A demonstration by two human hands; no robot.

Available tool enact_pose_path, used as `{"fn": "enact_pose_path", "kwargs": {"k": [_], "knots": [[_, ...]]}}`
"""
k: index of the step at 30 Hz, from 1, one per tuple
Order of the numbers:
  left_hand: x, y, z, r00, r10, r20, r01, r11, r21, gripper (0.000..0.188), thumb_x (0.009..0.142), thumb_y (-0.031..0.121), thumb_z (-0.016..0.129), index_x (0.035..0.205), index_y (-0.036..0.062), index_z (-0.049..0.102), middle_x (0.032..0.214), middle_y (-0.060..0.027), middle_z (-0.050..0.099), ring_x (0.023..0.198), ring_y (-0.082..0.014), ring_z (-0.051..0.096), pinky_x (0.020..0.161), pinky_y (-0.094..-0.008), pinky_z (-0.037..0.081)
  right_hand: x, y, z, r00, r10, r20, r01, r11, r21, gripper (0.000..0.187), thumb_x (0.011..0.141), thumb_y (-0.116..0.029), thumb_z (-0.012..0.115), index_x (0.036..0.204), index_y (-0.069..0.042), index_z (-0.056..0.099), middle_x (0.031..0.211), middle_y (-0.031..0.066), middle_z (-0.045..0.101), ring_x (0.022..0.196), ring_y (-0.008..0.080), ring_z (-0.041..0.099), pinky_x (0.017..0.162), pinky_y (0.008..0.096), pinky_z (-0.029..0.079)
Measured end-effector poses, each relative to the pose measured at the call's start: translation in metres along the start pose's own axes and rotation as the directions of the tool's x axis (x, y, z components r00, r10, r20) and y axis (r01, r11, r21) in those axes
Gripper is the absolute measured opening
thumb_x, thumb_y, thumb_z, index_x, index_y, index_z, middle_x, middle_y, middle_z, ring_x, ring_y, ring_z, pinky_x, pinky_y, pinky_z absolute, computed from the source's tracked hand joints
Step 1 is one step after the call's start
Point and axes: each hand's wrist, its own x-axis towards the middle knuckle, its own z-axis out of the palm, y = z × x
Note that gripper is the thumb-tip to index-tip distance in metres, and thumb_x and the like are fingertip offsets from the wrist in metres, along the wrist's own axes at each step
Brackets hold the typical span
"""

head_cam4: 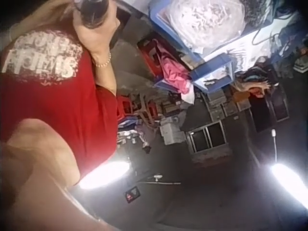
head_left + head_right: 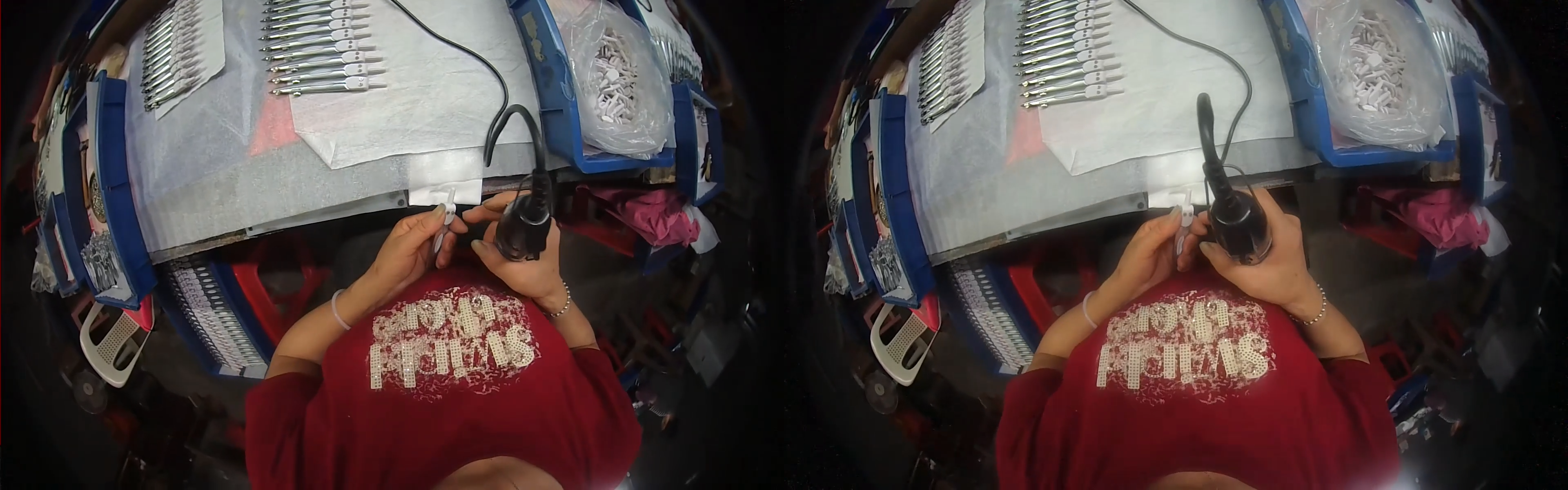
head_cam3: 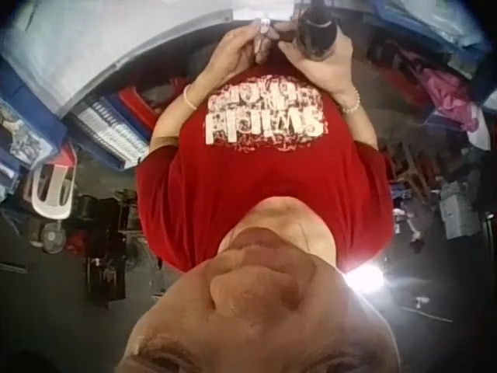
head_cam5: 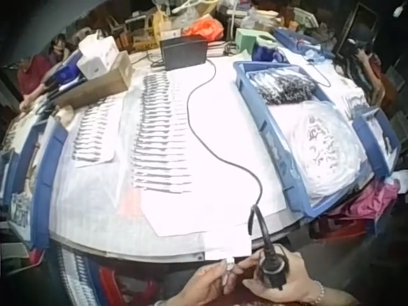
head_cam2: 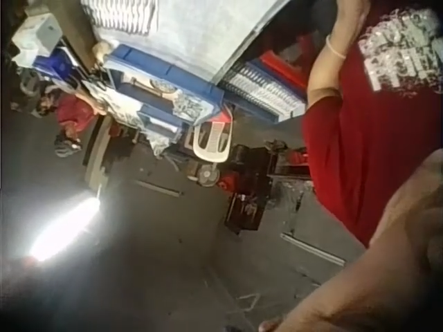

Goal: Using a handheld rotary tool to drill or refine small white plastic components at a workbench.

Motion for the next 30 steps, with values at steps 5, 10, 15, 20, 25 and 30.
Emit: {"fn": "enact_pose_path", "kwargs": {"k": [5, 10, 15, 20, 25, 30], "knots": [[0.005, 0.001, -0.001, 0.997, -0.069, -0.022, 0.065, 0.988, -0.142, 0.038, 0.1, 0.037, 0.047, 0.095, 0.0023, 0.063, 0.068, -0.0006, 0.057, 0.05, -0.0081, 0.043, 0.048, -0.0225, 0.034, 0.0, 0.01, 0.003, 1.0, 0.002, -0.008, -0.002, 1.0, -0.028, 0.044, 0.072, -0.005, 0.078, 0.11, -0.001, 0.056, 0.092, 0.0074, 0.07, 0.086, 0.0125, 0.067, 0.077, 0.0259, 0.052], [0.01, -0.002, -0.002, 0.998, -0.06, -0.023, 0.055, 0.982, -0.179, 0.041, 0.1, 0.04, 0.047, 0.096, 0.0026, 0.063, 0.067, -0.0003, 0.055, 0.05, -0.0075, 0.042, 0.047, -0.0224, 0.033, 0.003, 0.015, 0.004, 0.999, 0.037, 0.028, -0.036, 0.998, -0.06, 0.045, 0.071, -0.006, 0.078, 0.111, -0.001, 0.056, 0.092, 0.0094, 0.069, 0.086, 0.0146, 0.069, 0.076, 0.0266, 0.052], [0.011, -0.008, -0.001, 1.0, 0.001, 0.007, 0.0, 0.989, -0.147, 0.042, 0.099, 0.042, 0.048, 0.096, 0.0026, 0.063, 0.065, -0.0006, 0.054, 0.049, -0.007, 0.042, 0.047, -0.0214, 0.032, 0.005, 0.021, 0.007, 1.0, 0.012, 0.023, -0.011, 1.0, -0.025, 0.047, 0.071, -0.007, 0.079, 0.111, -0.002, 0.056, 0.091, 0.0102, 0.069, 0.085, 0.0164, 0.069, 0.074, 0.0272, 0.053], [0.009, -0.006, 0.009, 0.992, 0.025, -0.126, -0.029, 0.999, -0.032, 0.041, 0.099, 0.041, 0.049, 0.095, 0.0027, 0.063, 0.063, 0.0002, 0.052, 0.05, -0.0054, 0.041, 0.046, -0.0206, 0.032, 0.007, 0.011, 0.003, 0.998, 0.017, 0.057, -0.013, 0.997, -0.079, 0.047, 0.07, -0.007, 0.079, 0.111, -0.002, 0.056, 0.091, 0.0106, 0.069, 0.084, 0.0182, 0.07, 0.074, 0.0276, 0.053], [0.006, -0.01, 0.014, 0.979, 0.077, -0.189, -0.065, 0.995, 0.07, 0.038, 0.1, 0.037, 0.047, 0.096, 0.0024, 0.063, 0.063, 0.0017, 0.051, 0.05, -0.0048, 0.041, 0.046, -0.0198, 0.032, 0.008, 0.017, 0.001, 0.999, -0.046, 0.023, 0.046, 0.999, -0.021, 0.045, 0.074, -0.004, 0.076, 0.112, -0.001, 0.054, 0.097, 0.0101, 0.068, 0.081, 0.0154, 0.068, 0.072, 0.027, 0.052], [0.006, -0.009, 0.015, 0.984, 0.083, -0.159, -0.079, 0.996, 0.033, 0.03, 0.1, 0.026, 0.049, 0.103, 0.0, 0.063, 0.065, 0.003, 0.05, 0.053, -0.0039, 0.042, 0.047, -0.0191, 0.034, 0.006, -0.012, -0.018, 0.969, -0.246, 0.031, 0.242, 0.964, 0.108, 0.061, 0.078, -0.015, 0.076, 0.125, -0.004, 0.038, 0.095, 0.0119, 0.065, 0.07, 0.0172, 0.063, 0.065, 0.0293, 0.05]]}}
